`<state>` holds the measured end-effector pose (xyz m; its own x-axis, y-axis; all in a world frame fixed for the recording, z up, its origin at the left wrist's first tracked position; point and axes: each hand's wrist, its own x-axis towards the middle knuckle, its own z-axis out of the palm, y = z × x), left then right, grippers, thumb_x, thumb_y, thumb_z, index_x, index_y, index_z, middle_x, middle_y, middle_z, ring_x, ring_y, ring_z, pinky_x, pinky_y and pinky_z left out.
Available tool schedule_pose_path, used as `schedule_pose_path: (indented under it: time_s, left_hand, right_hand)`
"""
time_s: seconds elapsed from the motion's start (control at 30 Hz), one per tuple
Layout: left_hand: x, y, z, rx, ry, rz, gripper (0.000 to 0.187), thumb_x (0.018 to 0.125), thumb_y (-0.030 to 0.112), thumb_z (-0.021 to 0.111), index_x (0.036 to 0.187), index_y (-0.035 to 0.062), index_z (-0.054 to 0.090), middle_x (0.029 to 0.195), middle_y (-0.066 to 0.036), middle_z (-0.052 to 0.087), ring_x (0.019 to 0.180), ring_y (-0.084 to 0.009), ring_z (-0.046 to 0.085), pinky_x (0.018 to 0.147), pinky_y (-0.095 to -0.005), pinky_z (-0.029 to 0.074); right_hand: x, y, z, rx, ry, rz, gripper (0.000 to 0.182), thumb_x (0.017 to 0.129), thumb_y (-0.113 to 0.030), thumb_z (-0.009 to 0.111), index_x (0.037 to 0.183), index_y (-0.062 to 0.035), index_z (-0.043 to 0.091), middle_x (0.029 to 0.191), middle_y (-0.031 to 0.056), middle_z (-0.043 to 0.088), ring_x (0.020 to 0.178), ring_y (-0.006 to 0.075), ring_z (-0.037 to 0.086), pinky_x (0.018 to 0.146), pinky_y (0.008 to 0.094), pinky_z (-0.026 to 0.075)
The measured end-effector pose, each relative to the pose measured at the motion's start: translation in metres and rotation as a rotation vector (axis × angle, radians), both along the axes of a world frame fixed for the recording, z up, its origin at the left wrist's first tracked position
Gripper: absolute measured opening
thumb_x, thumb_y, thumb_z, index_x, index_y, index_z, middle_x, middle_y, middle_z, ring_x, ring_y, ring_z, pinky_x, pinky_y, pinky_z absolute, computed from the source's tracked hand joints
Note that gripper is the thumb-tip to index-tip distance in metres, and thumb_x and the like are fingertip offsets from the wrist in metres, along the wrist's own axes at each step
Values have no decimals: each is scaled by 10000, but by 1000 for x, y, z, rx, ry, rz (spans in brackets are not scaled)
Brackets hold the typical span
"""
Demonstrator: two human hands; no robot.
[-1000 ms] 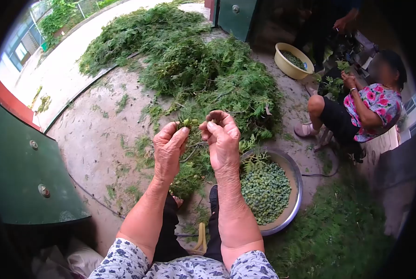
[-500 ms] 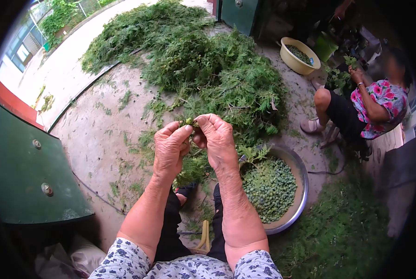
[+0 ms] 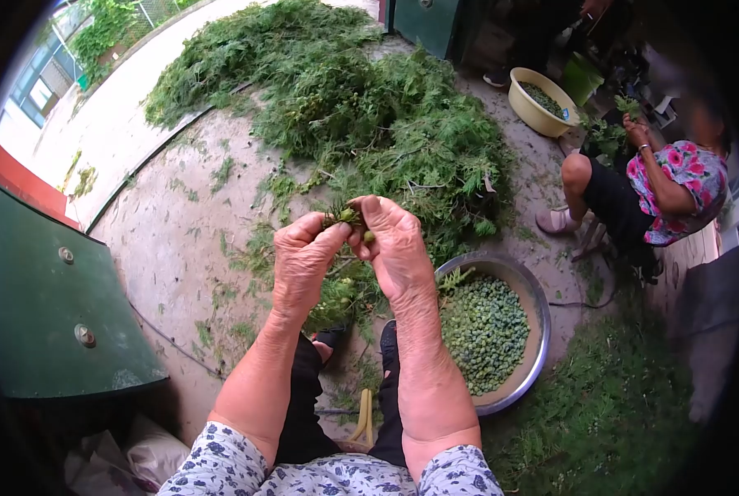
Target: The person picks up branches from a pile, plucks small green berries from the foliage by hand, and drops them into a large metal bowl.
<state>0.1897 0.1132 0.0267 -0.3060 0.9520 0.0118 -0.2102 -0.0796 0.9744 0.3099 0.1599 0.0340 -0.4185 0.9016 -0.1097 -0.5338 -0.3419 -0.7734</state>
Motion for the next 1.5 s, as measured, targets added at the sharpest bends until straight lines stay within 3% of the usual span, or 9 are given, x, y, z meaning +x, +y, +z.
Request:
schedule_pose_path:
  time_s: [0.27,0.33,0.7,1.07,1.3,1.37,1.4,1.43,1.5]
  left_hand:
    - [-2,0,-2,92,252,-4,86,769,73,661,805,-4,645,630,50,520,554,-12,396,469,-191,303]
    - [-2,-4,4,17,85,-43,123,776,77,651,833,-31,640,643,24,553,597,-41,464,515,-217,387]
    - [-9,2,-5,68,-345,88,259,804,84,647,635,131,456,546,89,346,443,-16,298,393,-203,253]
    - [-13,-11,7,59,-656,191,71,846,120,603,840,58,569,523,60,352,458,-60,287,464,-235,255]
    - [4,-23,65,116,-818,170,94,859,124,588,890,49,542,529,37,366,464,-80,305,488,-241,285]
    - [12,-28,87,138,-832,161,93,861,127,585,885,50,538,533,35,370,467,-81,308,490,-243,289]
    - [16,-32,99,156,-852,155,93,863,129,582,880,51,534,538,32,374,471,-83,312,493,-246,293]
    - [19,-37,112,160,-830,153,95,867,134,578,870,52,530,546,27,382,478,-88,321,499,-253,306]
    - [27,-46,135,177,-822,162,95,866,132,578,875,51,530,550,25,389,482,-90,324,503,-255,314]
  right_hand:
    - [-4,-1,1,153,-325,-58,204,836,-222,641,852,-25,592,643,-25,542,515,32,468,436,157,352]
    - [-2,0,-4,-38,-127,-42,201,833,-228,641,826,-35,584,628,-26,535,503,40,472,427,161,355]
    - [103,3,11,23,135,-372,168,859,-25,528,1025,5,533,884,95,582,805,189,573,635,261,447]
    - [257,-83,-69,-29,-670,-953,290,823,-52,586,1098,33,551,1013,78,590,921,139,538,854,269,398]
    - [177,-119,-26,188,-898,-522,243,832,-79,559,1046,32,591,932,43,605,855,92,543,746,219,431]
    - [152,-126,-39,344,-558,-385,229,877,-145,521,1022,8,609,924,72,609,806,144,570,737,245,452]
    - [132,-125,-44,348,-860,-385,243,858,-154,553,1031,9,601,950,85,606,849,157,571,761,254,447]
    - [124,-111,-62,230,-536,-273,297,835,-153,591,1077,18,574,1015,106,603,933,169,566,816,260,435]
    - [83,-116,-42,380,-549,-325,346,816,-112,611,1124,29,540,1028,92,597,997,158,542,865,253,412]
